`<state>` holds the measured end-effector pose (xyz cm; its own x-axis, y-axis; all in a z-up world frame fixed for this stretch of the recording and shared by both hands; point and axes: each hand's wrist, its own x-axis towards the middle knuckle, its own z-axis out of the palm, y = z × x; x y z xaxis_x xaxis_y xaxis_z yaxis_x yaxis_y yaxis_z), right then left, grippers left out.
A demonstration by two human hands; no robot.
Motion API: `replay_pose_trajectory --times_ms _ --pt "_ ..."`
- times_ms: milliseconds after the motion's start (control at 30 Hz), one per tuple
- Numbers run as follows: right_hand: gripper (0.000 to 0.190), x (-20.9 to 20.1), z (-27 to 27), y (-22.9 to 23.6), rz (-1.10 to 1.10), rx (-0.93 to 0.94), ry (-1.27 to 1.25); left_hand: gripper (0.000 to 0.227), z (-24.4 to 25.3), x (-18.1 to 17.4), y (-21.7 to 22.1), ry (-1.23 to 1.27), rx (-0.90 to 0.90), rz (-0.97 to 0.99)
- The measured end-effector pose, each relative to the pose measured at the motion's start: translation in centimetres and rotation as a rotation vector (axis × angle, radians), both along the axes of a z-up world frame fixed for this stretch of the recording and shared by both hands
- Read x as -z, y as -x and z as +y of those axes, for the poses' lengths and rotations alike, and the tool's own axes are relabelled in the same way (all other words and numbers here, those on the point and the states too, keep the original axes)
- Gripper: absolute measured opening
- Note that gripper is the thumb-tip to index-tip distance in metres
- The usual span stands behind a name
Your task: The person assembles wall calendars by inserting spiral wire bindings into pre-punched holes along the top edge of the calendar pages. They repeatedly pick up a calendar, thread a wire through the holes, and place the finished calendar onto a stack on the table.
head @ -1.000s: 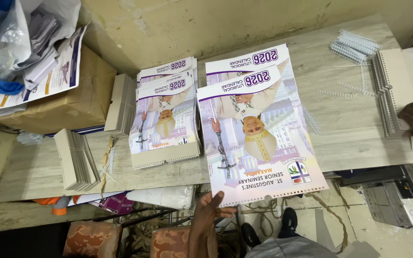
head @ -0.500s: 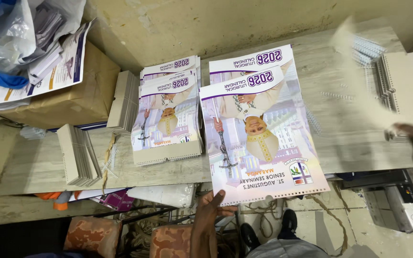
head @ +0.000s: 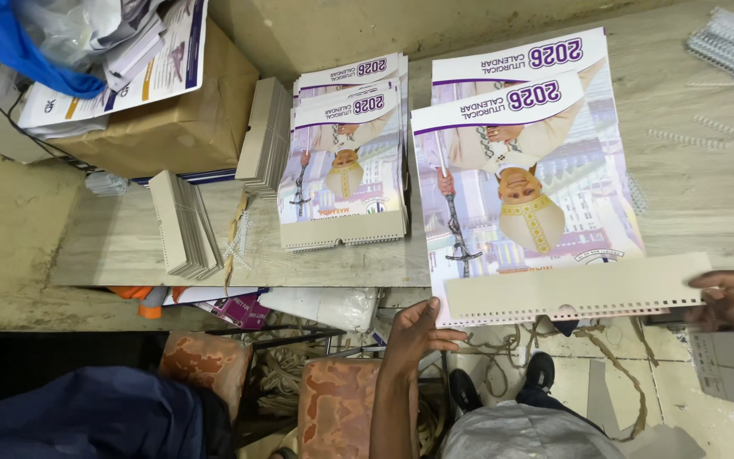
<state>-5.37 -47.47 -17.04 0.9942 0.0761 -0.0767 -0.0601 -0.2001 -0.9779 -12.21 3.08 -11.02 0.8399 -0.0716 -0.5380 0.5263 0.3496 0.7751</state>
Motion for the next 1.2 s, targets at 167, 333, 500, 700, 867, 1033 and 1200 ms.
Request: replay_pose_trajectory --times_ms 167,333,500,700,867,1033,1200 --pt "0.025 3.9 -0.9 0.3 -0.01 -0.023 -0.142 0.052 0.7 0.7 0.6 -0.019 -0.017 -0.087" --pt "0.026 3.7 -1.1 0.2 0.051 -0.018 0.097 0.048 0.7 1.2 0.7 -0.014 -0.025 -0.086" --pt "0.025 4.5 -1.6 0.3 0.022 -0.029 -0.015 0.045 0.7 2.2 0.9 0.019 -0.038 -0.097" --pt "0.023 4.8 -1.3 0.4 0.039 -0.019 0.031 0.071 0.7 1.3 1.0 0.0 -0.038 -0.065" --pt "0.022 3.9 -0.4 0.6 -0.007 -0.037 -0.015 0.065 0.7 1.1 1.1 0.006 -0.042 -0.065" --pt "0.04 -5.4 3.6 0.0 0.155 0.01 0.246 0.058 0.1 2.3 0.9 -0.04 -0.125 -0.053" --pt "0.033 -1.8 -1.1 -11.3 -0.175 0.169 0.361 0.05 0.2 3.7 1.2 -0.118 -0.127 -0.036"
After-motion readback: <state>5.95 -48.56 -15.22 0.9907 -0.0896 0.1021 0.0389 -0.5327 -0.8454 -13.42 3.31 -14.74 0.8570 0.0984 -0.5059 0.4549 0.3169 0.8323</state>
